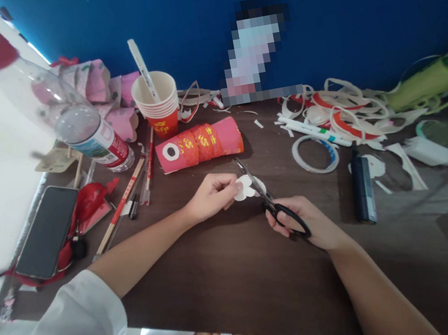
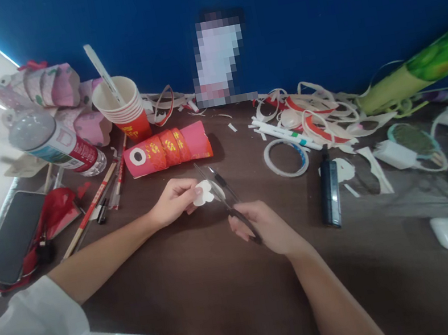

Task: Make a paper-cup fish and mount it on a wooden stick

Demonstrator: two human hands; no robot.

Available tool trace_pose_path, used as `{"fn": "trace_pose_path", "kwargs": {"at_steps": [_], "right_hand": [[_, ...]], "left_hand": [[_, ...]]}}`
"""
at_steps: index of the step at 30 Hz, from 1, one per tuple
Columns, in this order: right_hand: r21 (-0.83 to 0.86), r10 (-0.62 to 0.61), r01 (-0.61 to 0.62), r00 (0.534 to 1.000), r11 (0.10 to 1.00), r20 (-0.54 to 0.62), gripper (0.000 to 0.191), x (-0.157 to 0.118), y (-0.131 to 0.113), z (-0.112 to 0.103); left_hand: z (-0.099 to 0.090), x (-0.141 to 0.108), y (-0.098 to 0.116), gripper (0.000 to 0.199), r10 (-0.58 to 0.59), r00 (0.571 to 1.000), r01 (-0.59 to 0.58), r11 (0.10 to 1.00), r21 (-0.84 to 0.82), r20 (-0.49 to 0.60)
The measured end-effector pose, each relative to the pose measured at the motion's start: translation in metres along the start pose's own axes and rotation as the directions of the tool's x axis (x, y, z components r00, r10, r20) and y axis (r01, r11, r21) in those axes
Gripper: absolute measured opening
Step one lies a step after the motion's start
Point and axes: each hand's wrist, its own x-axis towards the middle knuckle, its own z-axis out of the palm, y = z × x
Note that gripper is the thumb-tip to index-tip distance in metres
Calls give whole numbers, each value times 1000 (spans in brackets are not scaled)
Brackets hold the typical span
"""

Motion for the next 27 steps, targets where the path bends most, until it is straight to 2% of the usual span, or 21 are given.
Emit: {"fn": "trace_pose_path", "kwargs": {"at_steps": [10, 27], "right_hand": [[-26, 4, -4, 1000, 1000, 2, 56, 0, 2, -2], [-28, 8, -8, 1000, 1000, 8, 57, -1, -1, -1]], "left_hand": [[-1, 1, -2, 54, -12, 1000, 12, 999, -31, -10], [-5, 4, -8, 48, -57, 998, 60, 972, -225, 19]]}}
